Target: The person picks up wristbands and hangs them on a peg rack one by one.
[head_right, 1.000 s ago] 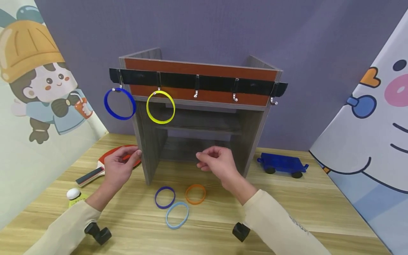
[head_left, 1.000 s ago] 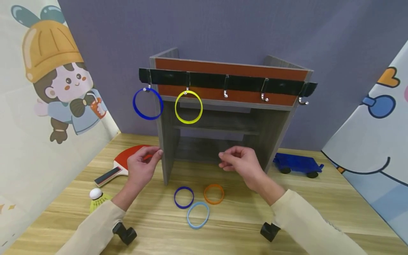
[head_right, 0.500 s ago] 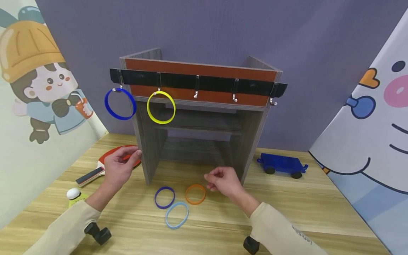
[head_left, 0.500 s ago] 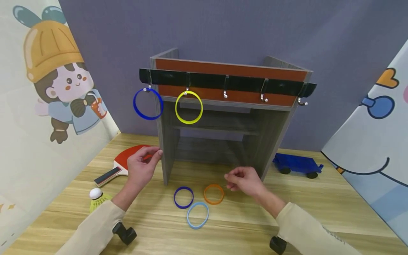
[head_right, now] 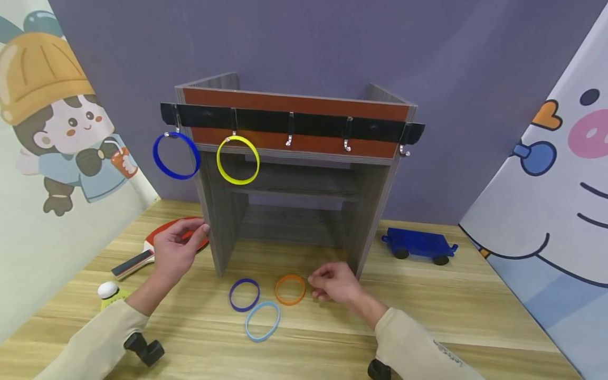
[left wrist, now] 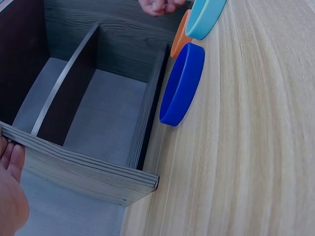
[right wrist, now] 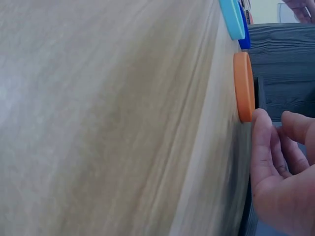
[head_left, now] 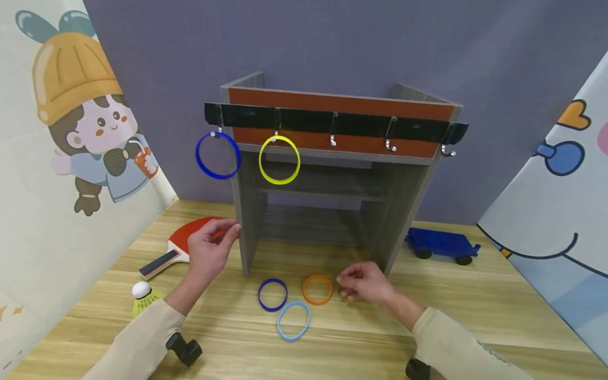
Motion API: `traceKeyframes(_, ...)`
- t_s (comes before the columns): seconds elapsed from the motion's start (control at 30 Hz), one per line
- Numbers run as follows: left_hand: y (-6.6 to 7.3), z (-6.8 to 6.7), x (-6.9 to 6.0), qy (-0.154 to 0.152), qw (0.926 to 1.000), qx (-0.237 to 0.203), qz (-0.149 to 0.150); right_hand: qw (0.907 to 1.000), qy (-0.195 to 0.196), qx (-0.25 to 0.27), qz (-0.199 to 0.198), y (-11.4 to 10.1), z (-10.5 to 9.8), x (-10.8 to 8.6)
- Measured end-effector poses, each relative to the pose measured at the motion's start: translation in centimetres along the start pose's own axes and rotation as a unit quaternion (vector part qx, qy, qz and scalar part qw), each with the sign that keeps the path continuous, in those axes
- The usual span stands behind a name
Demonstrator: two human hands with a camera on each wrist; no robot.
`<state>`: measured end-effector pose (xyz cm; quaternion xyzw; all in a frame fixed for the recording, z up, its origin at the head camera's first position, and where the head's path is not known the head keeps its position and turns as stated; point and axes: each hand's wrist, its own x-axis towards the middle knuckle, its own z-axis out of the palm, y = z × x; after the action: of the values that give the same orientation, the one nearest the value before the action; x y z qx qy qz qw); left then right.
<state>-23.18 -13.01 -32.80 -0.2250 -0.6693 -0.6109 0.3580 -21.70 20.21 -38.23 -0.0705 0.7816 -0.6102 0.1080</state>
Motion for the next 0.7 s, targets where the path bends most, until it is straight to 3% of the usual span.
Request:
traceKeyframes(0.23, -0.1, 0.0, 0.0, 0.002, 1.0, 0.0, -0.007, 0.9997, -0.022, 0.012, -0.008, 0.6, 0.6, 0.1)
traceKeyframes(0.7, -0.1, 0.0, 0.0, 0.001, 0.9999, -0.01, -0.001, 0.9997, -0.018, 0.006, 0.014, 1.3, 0.9, 0.5)
